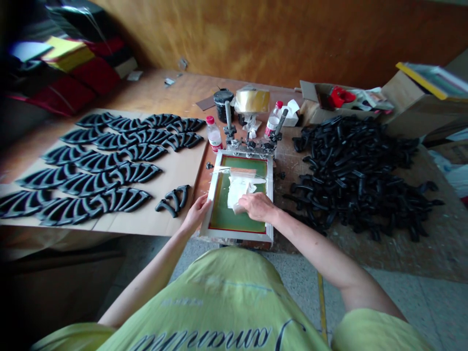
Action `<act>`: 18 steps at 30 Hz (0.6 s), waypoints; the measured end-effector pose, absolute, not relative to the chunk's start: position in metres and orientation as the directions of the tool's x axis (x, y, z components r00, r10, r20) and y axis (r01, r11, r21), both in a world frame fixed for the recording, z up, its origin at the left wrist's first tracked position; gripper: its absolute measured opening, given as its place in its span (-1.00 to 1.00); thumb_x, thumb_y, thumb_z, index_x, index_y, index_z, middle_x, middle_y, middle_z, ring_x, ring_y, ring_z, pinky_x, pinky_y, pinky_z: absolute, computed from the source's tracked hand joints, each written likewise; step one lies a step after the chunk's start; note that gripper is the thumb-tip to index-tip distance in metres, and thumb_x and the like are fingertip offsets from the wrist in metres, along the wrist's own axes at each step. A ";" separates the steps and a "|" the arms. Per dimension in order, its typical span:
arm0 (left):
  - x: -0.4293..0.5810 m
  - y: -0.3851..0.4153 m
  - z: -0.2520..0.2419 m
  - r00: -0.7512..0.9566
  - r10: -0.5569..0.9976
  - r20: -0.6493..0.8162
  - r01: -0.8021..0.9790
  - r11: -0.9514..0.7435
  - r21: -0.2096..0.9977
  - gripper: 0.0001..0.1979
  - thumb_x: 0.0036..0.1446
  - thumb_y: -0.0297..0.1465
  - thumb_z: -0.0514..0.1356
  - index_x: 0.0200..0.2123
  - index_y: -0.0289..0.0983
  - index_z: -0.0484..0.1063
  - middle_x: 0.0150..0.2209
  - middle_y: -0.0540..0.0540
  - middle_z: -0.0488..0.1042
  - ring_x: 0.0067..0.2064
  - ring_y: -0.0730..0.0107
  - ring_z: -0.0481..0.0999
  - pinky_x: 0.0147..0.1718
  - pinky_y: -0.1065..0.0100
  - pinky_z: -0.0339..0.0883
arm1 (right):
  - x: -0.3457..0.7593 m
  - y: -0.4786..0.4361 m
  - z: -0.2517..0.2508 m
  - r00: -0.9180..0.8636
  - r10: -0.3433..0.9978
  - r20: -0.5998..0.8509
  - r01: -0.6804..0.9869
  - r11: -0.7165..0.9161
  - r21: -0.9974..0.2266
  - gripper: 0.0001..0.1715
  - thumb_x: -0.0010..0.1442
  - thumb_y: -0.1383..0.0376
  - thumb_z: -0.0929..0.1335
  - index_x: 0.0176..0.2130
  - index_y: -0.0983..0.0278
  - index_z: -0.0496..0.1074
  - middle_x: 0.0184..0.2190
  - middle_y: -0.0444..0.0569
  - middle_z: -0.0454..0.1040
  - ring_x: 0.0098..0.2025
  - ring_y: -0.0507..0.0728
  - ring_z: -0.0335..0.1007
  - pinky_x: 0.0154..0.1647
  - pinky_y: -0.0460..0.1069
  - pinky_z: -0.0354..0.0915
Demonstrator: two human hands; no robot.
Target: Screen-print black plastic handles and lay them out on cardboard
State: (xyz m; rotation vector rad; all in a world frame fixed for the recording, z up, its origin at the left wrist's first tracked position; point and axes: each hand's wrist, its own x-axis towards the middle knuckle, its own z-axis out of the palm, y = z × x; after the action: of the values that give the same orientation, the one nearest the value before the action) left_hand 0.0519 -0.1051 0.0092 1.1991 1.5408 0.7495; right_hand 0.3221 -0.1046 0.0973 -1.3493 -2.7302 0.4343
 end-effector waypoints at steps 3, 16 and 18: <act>0.052 -0.106 0.012 -0.012 0.942 -0.336 0.317 0.323 0.892 -0.43 0.12 -0.03 0.19 0.12 -0.21 0.44 -0.25 -0.10 0.60 -0.26 0.26 0.57 -0.26 0.37 0.38 | 0.320 -0.094 0.099 -0.510 0.860 -0.019 0.830 0.486 -0.274 -0.90 0.17 0.37 0.38 -0.29 0.20 0.52 -0.30 -0.05 0.56 -0.21 0.15 0.44 -0.27 -0.03 0.23; 0.053 -0.106 0.034 0.057 0.908 -0.415 0.124 0.406 0.905 -0.31 0.04 -0.01 0.26 0.17 -0.24 0.35 -0.35 -0.08 0.58 -0.38 0.32 0.54 -0.45 0.42 0.35 | 0.311 -0.073 0.105 -0.321 0.933 0.165 0.859 0.360 -0.363 -0.56 0.21 0.26 0.41 0.10 0.12 0.43 -0.07 -0.06 0.56 -0.12 0.16 0.49 -0.13 0.01 0.35; 0.051 -0.106 0.053 0.083 0.904 -0.419 0.082 0.413 0.907 -0.24 0.01 -0.03 0.30 0.24 -0.21 0.29 -0.37 -0.05 0.58 -0.43 0.36 0.52 -0.51 0.45 0.31 | 0.321 -0.049 0.121 -0.234 0.950 0.207 0.876 0.299 -0.379 -0.38 0.20 0.23 0.43 0.22 0.11 0.32 -0.06 -0.03 0.56 -0.16 0.17 0.49 -0.12 0.03 0.35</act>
State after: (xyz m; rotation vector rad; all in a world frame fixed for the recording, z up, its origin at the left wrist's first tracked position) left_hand 0.0508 -0.1059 0.0526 0.9751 1.3551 0.7885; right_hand 0.3209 -0.0488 0.1205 -1.6343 -2.1791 0.2556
